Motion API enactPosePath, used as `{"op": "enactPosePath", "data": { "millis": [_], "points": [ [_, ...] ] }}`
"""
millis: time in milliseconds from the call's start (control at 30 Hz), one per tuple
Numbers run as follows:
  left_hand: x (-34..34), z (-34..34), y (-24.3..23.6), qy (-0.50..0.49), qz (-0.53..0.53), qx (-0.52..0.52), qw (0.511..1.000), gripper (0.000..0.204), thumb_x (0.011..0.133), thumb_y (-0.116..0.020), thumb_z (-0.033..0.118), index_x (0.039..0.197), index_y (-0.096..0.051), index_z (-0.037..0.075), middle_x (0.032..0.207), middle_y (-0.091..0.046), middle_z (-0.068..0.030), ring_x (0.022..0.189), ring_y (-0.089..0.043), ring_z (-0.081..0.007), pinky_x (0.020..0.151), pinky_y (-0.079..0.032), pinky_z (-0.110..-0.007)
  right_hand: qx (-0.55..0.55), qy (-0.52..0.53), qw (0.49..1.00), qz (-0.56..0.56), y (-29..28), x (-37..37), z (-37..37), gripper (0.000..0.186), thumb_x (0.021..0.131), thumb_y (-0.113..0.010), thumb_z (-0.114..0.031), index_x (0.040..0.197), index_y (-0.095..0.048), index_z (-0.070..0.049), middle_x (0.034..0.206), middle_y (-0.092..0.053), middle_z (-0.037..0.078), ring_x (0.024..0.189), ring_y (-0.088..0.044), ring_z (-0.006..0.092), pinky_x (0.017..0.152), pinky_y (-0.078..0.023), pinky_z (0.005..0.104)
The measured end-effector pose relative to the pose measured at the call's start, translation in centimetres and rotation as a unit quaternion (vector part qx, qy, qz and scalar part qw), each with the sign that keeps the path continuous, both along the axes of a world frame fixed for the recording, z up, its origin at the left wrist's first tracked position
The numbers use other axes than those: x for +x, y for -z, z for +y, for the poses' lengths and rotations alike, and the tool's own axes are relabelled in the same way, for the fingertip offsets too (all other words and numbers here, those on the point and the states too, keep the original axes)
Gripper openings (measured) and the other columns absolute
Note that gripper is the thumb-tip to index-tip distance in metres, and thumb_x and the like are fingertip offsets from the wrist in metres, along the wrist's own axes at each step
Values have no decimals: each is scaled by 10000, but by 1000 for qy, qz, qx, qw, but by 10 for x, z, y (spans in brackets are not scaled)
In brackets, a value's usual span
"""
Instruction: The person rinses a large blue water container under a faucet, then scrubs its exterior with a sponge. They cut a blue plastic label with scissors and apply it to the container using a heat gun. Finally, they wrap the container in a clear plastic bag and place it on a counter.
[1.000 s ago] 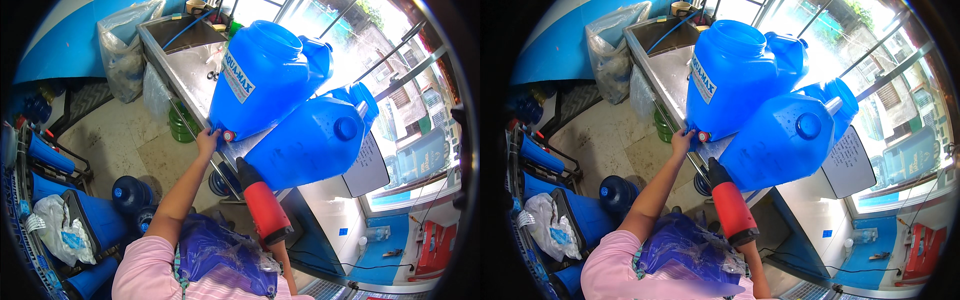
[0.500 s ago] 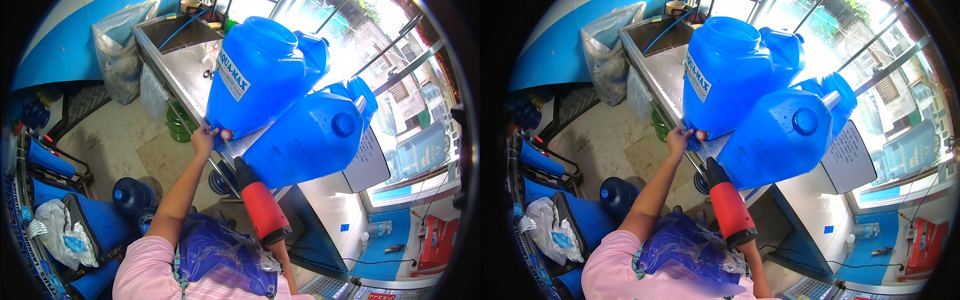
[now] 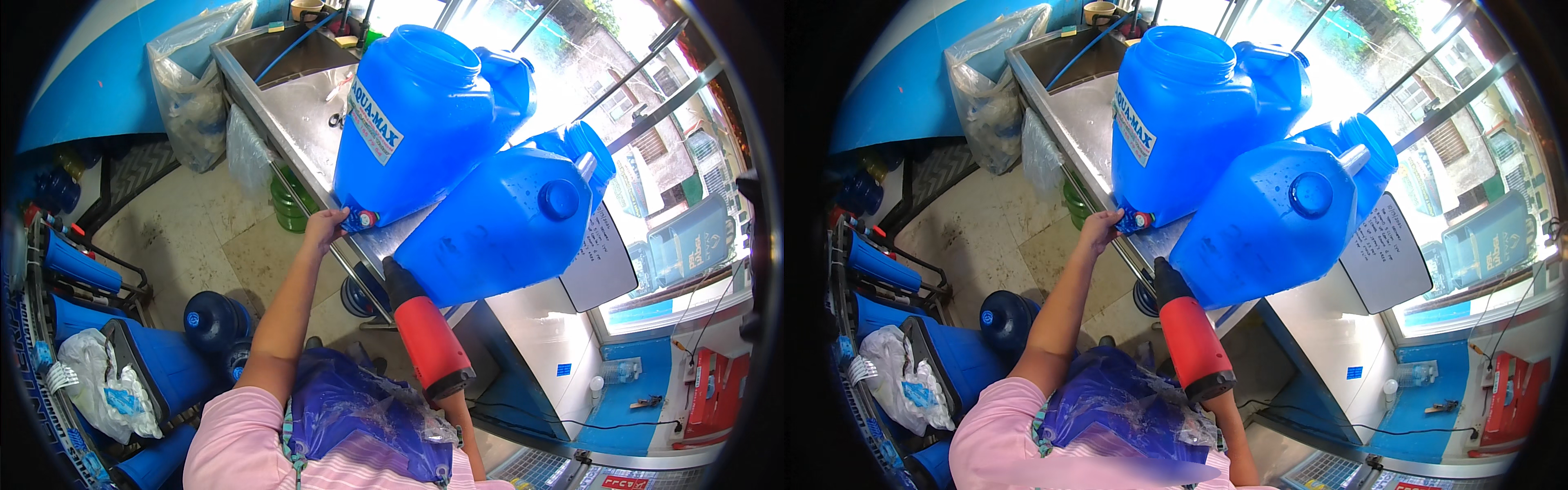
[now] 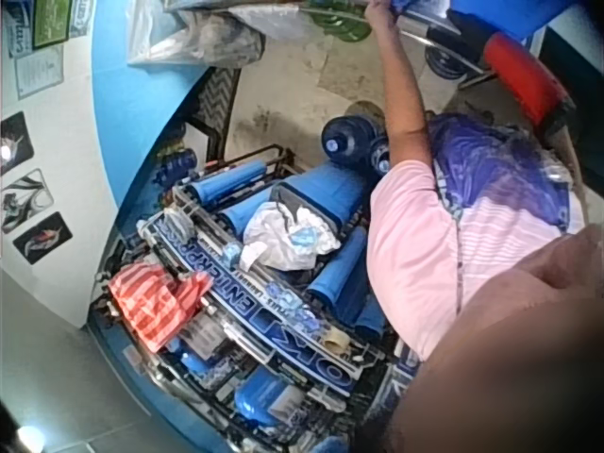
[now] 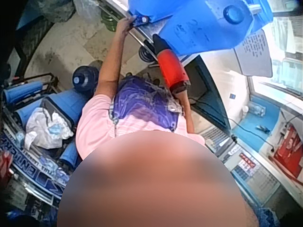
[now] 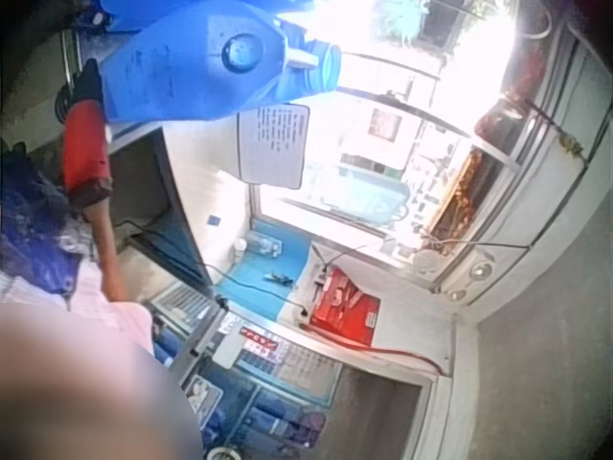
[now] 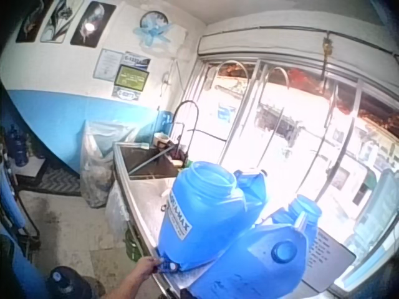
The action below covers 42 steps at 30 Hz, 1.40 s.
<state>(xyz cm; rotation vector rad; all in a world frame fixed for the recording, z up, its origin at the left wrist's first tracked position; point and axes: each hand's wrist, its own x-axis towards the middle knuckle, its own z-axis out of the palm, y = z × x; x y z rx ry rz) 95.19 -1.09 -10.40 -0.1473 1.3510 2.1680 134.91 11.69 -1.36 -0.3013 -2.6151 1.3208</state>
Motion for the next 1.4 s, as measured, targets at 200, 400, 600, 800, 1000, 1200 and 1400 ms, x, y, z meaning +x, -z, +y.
{"op": "enactPosePath", "data": {
  "millis": [200,400,600,800,1000,1200,1400],
  "points": [
    [-9,2,6,18,33,-58,998,194,868,-724,214,797,-663,44,732,-660,-9,607,-607,-100,568,-492,-235,-2,0,1000,0,-2,0,-1,382,809,-692,-184,1158,-626,-44,1076,-651,117,999,-614,262,850,-477,390],
    [-13,18,20,4,164,-206,965,134,865,-722,175,872,-692,45,758,-670,-4,599,-588,-84,576,-473,-239,-3,0,1000,-1,-2,1,-2,404,797,-701,-203,1163,-625,-48,1102,-647,123,1028,-608,278,872,-470,403],
    [-2,21,5,9,173,-162,971,214,818,-760,155,965,-699,11,826,-698,-34,676,-620,-96,627,-498,-269,-6,1,1000,0,-4,-1,-3,428,786,-711,-221,1169,-624,-52,1127,-644,130,1058,-602,294,894,-464,417],
    [26,25,-33,-19,366,-323,872,430,660,-853,204,1003,-690,3,882,-684,-140,806,-668,-263,715,-513,-363,-9,0,1000,4,-6,-3,-4,451,774,-720,-240,1174,-624,-57,1153,-640,137,1087,-597,309,915,-457,430],
    [50,29,-51,-86,498,-374,778,449,599,-857,167,952,-649,-15,900,-602,-178,835,-608,-370,700,-488,-447,-12,5,1000,10,-12,-4,-7,474,762,-730,-259,1179,-623,-61,1179,-637,143,1117,-591,325,937,-451,444],
    [55,43,-52,-114,443,-421,784,441,609,-854,194,932,-641,-16,919,-608,-190,841,-607,-386,728,-487,-460,4,22,999,42,-15,-14,-6,449,731,-747,-259,1114,-641,-49,1083,-674,141,1010,-644,324,855,-489,442],
    [48,47,-43,-87,472,-420,770,446,651,-829,211,977,-632,-22,941,-614,-196,864,-609,-392,742,-493,-456,-56,47,997,27,-8,-13,-8,474,718,-748,-227,1126,-627,-18,1064,-675,155,965,-661,318,826,-500,379]
  ]
}}
